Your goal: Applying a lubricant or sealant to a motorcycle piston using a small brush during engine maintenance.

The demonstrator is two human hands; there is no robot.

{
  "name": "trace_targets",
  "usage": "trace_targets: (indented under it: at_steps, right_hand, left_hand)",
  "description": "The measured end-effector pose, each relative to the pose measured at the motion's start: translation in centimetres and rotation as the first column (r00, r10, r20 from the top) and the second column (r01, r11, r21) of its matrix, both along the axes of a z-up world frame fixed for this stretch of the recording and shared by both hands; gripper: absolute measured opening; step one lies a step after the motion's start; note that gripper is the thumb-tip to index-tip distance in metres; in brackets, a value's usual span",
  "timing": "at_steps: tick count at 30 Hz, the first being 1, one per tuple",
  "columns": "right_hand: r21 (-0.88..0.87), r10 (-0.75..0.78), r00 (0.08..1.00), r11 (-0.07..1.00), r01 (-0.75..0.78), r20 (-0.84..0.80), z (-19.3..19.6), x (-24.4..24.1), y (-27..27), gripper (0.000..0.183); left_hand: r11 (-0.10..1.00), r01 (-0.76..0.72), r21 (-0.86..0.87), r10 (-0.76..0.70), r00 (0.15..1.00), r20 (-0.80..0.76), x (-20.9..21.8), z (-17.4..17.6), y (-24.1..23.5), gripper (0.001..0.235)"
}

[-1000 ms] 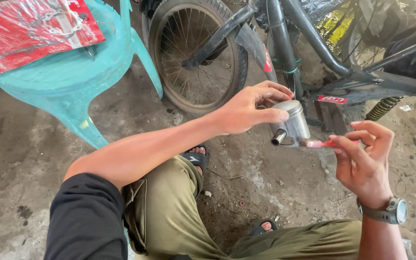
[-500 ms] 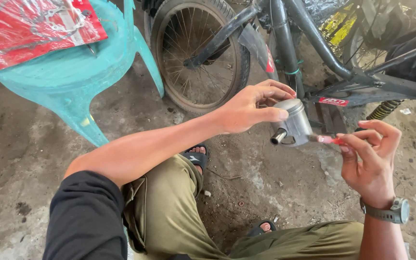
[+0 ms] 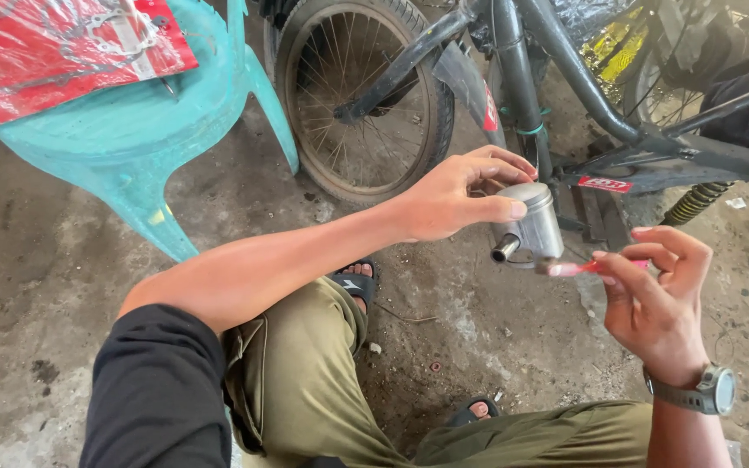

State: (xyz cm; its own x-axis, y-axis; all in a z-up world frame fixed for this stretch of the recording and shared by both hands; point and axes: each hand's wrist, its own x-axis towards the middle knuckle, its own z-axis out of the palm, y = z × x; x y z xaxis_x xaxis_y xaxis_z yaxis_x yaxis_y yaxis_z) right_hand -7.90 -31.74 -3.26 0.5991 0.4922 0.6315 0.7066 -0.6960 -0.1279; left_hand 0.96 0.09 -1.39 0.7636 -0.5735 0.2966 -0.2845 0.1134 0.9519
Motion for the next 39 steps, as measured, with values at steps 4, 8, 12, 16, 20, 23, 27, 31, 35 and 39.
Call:
trace_targets:
  at_steps: [4,8,12,16,20,23,27,31,35,39]
  right_hand:
    - [-0.004,-0.007,1.0,1.0,0.007,0.017,0.2,0.4,-0.7,0.016]
    - [-0.014,-0.035,0.999,0.999,0.035,0.023,0.1,0.4,-0.8,0.017]
    - [-0.045,0.017,0.998,0.999,-0.014,0.064,-1.2,1.3,-1.8,0.017]
    - [-0.026,-0.089,0.995,0.996,0.091,0.055,0.1,0.6,-1.7,0.018]
    - [-0.066,-0.021,0.996,0.997,0.027,0.085,-0.3,0.4,-1.1,0.019]
    - [-0.083,-0.023,0.996,0.996,0.031,0.091,0.0,0.4,-1.2,0.019]
    - [-0.082,-0.07,0.993,0.994,0.078,0.094,0.2,0.6,-2.0,0.025]
    - [-0.109,-0.035,0.995,0.993,0.046,0.097,-0.1,0.2,-1.2,0.023]
    - [-0.109,-0.064,0.988,0.991,0.08,0.144,0.3,0.3,-1.9,0.019]
    - [-0.11,-0.054,0.989,0.991,0.07,0.136,0.5,0.0,-1.2,0.019]
  left_hand:
    - [0.999,-0.029,0.031,0.028,0.999,0.036,-0.3,0.4,0.1,0.056]
    - [0.992,-0.073,0.102,0.074,0.997,-0.008,-0.6,1.1,0.0,0.059]
    - [0.989,-0.093,0.116,0.095,0.995,-0.011,-0.8,1.0,-0.3,0.056]
    - [0.988,-0.089,0.123,0.096,0.994,-0.051,-0.9,1.4,-0.2,0.054]
    - [0.981,-0.1,0.164,0.114,0.991,-0.073,-1.0,1.7,-0.3,0.056]
    - [0.976,-0.102,0.193,0.121,0.989,-0.085,-1.1,1.9,-0.3,0.058]
    - [0.969,-0.126,0.211,0.15,0.983,-0.103,-1.0,1.8,-0.2,0.064]
    - [0.97,-0.121,0.209,0.149,0.981,-0.122,-1.1,2.2,-0.3,0.063]
    - [0.961,-0.142,0.239,0.177,0.975,-0.133,-1.6,2.9,-0.2,0.061]
    - [0.946,-0.164,0.281,0.212,0.966,-0.15,-1.7,3.4,-0.3,0.07]
